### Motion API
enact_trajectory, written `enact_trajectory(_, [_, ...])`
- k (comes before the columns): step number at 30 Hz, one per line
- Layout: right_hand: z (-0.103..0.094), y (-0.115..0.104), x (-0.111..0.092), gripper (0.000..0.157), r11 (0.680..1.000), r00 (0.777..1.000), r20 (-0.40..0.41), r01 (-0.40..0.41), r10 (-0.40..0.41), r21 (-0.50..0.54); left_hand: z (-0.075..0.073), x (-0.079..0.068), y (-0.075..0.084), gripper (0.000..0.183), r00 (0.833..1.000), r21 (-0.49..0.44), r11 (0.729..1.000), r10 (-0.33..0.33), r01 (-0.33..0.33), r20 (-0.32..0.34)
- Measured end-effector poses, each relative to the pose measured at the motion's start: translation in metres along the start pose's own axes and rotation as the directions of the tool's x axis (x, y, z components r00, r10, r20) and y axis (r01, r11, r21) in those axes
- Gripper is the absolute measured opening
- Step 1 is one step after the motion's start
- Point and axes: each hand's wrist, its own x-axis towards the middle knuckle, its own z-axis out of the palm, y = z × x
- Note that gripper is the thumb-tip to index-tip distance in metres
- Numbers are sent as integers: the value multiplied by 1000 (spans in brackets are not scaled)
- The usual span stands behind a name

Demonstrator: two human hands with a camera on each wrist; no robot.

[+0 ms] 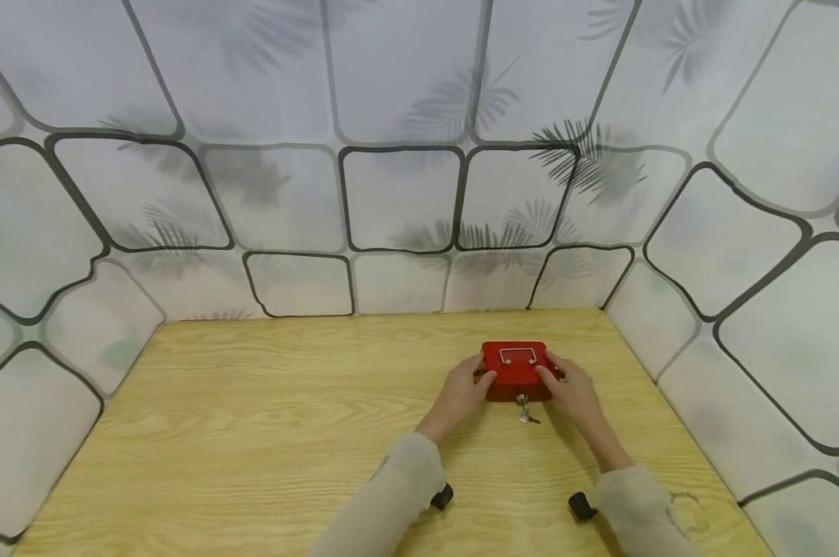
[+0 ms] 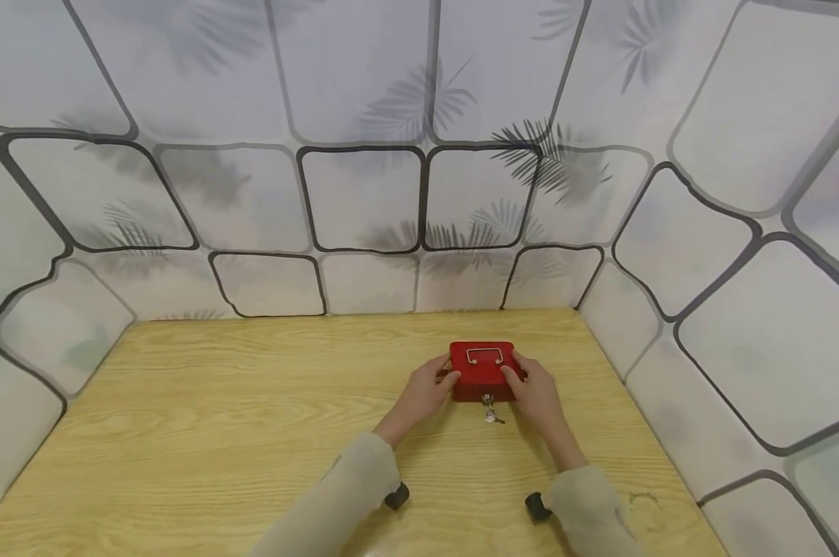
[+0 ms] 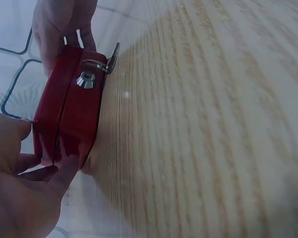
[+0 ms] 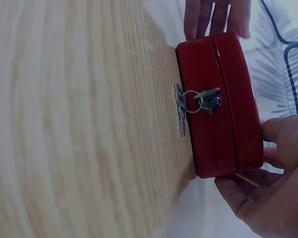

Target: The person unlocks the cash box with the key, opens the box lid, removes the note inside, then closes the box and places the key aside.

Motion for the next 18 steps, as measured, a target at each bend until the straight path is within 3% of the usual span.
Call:
enact_trajectory(10, [1, -7, -9, 57, 999, 999, 31, 32, -31, -30, -4, -8, 2, 60, 999, 29, 999, -34, 33, 23])
enact_trajectory(18, [-4, -9, -13, 63, 990, 981, 139, 139, -136, -10, -16, -13, -1, 56, 998, 133, 991, -6, -2, 57])
